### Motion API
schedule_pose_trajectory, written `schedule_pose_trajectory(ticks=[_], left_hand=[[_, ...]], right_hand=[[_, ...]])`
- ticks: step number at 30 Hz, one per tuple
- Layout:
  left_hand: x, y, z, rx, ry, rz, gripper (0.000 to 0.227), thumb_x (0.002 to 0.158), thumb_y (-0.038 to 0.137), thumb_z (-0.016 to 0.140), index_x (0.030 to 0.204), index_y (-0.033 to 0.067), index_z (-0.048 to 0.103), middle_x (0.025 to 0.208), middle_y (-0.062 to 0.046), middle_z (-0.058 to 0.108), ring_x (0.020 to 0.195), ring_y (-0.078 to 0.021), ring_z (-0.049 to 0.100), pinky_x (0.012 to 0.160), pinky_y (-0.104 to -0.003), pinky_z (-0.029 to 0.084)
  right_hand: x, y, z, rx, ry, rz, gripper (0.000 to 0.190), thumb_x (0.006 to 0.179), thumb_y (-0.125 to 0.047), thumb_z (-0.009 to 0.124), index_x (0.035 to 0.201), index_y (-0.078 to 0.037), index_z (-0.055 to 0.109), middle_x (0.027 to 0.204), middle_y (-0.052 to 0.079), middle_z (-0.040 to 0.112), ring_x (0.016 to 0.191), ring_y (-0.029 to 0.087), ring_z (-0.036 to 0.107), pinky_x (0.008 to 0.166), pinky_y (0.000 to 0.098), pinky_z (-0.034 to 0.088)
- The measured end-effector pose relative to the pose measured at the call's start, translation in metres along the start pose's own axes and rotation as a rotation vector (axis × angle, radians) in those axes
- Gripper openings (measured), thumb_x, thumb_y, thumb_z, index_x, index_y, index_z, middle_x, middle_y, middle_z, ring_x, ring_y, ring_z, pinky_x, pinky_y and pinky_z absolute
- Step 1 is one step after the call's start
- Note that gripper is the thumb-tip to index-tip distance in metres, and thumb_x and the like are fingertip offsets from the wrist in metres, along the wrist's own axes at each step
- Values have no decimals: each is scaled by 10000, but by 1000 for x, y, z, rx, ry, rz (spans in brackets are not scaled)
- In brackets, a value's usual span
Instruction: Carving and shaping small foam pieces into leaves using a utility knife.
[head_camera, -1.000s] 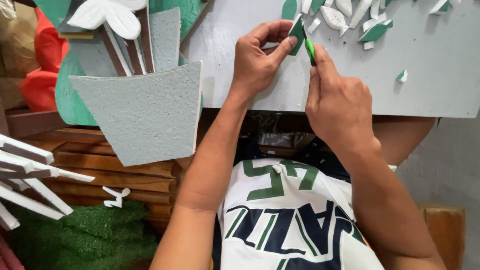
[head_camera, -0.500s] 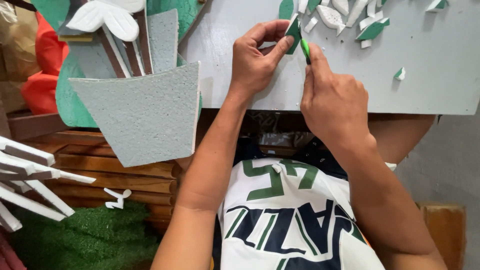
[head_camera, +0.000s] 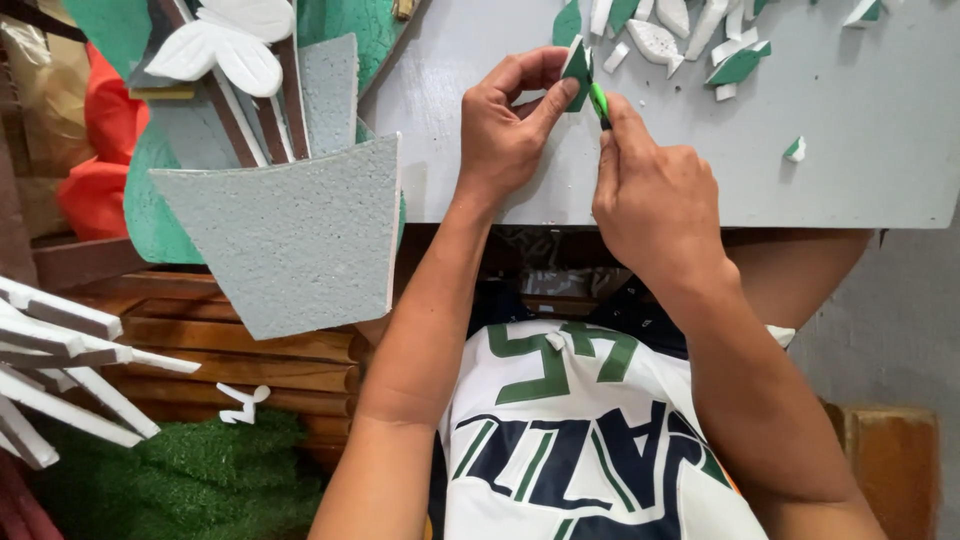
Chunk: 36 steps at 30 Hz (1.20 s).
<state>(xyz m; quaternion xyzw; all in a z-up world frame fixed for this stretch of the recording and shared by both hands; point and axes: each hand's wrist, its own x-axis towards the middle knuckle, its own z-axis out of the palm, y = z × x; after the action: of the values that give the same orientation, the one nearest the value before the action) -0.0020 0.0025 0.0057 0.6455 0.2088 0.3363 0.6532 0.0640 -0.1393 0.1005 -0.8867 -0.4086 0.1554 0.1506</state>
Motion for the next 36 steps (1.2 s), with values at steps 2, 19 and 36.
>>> schedule_pose_trajectory(ticks=[2, 19, 36], left_hand=[[0, -1, 1, 7, 6, 4, 268, 946, 189, 767, 1183, 81, 705, 1075, -54, 749, 1008, -157, 731, 870, -275, 714], [-1, 4, -1, -63, -18, -8, 290, 955, 167, 769, 1213, 65, 684, 1130, -77, 740, 1051, -175, 731, 926, -302, 706], [-1, -1, 1, -66, 46, 8, 293, 955, 133, 766, 1220, 52, 670, 1113, -92, 736, 1063, -194, 728, 905, -304, 702]], right_hand=[[-5, 0, -4, 13, 1, 1, 418, 1085, -170, 429, 1492, -114, 511, 617, 185, 641, 508, 508, 547, 515, 590, 423], [-2, -5, -8, 260, 18, 13, 382, 1081, -154, 394, 1404, -64, 577, 694, 132, 674, 535, 435, 550, 581, 525, 390], [-3, -11, -11, 230, -37, 72, 447, 1066, -206, 387, 1441, -45, 570, 748, 178, 722, 631, 502, 586, 652, 564, 426]])
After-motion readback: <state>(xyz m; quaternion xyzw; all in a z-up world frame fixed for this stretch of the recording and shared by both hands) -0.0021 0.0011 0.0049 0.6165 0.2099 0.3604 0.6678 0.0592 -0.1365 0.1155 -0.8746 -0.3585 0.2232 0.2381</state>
